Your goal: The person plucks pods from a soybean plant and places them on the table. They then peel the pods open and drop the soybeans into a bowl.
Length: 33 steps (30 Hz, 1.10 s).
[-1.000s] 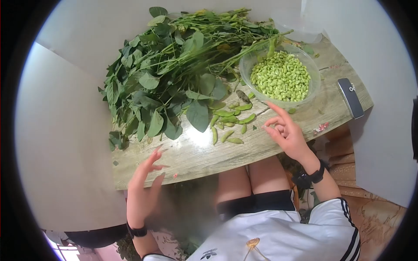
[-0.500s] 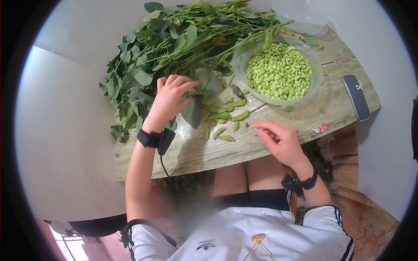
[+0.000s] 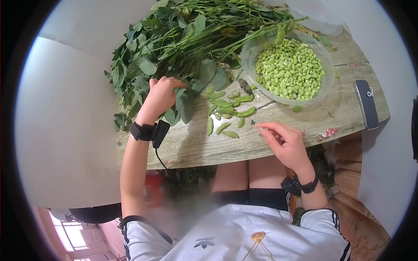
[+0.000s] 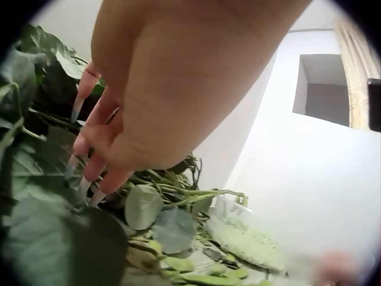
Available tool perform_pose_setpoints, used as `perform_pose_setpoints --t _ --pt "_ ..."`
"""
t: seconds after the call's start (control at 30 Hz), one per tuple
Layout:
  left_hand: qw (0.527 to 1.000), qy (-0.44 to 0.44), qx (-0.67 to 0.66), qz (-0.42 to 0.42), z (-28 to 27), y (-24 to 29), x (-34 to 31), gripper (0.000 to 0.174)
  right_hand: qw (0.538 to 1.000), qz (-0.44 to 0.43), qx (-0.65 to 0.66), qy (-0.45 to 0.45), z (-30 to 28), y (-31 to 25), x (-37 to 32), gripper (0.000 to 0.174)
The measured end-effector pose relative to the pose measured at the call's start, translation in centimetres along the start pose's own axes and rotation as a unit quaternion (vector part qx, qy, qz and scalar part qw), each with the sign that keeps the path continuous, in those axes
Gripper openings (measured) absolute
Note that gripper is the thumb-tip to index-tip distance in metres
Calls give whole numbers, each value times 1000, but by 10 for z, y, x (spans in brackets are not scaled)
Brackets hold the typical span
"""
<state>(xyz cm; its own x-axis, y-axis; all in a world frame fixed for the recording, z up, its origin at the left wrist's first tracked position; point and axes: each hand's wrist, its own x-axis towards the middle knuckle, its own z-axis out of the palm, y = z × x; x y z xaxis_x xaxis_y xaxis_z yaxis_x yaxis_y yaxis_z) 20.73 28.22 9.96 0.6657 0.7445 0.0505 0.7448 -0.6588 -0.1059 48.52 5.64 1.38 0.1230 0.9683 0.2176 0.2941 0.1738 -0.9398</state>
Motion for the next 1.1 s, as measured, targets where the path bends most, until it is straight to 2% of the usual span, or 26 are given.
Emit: perform_pose_setpoints --t 0.13,0.2,0.23,0.3,0.33,0.4,0.6,0.7,0.73,0.8,0.9,1.03,1.1 --pt "997 17 -56 44 -13 44 21 33 1000 -2 9 9 1 0 0 17" --pt "986 86 -83 114 -10 60 34 33 1000 2 17 9 1 1 1 17" --pt "986 86 -84 114 -5 64 40 33 1000 -1 17 12 1 1 1 17" --pt "961 141 -75 227 7 69 54 29 1000 -3 13 14 1 1 0 17" --pt "961 142 -77 227 9 69 57 29 1000 -3 13 14 1 1 0 16" --pt "977 67 -6 203 10 66 61 24 1000 -2 12 15 0 1 0 16" --pt "988 45 2 148 7 51 56 16 1000 -8 7 6 -1 0 2 17" --pt "992 26 -18 121 6 54 53 18 1000 6 9 -7 -1 -1 2 17" --pt "992 26 -18 119 9 55 53 18 1000 6 10 -7 -1 -1 2 17" --pt "990 48 -20 128 17 58 55 29 1000 5 9 -6 -1 -1 2 17" --pt "990 43 -41 127 25 55 63 32 1000 0 14 -1 -2 0 1 17" --pt "991 20 -50 124 25 51 67 27 1000 1 8 -1 -3 0 1 17" --pt "988 42 -70 128 18 51 63 25 1000 2 6 -4 -3 -1 1 17"
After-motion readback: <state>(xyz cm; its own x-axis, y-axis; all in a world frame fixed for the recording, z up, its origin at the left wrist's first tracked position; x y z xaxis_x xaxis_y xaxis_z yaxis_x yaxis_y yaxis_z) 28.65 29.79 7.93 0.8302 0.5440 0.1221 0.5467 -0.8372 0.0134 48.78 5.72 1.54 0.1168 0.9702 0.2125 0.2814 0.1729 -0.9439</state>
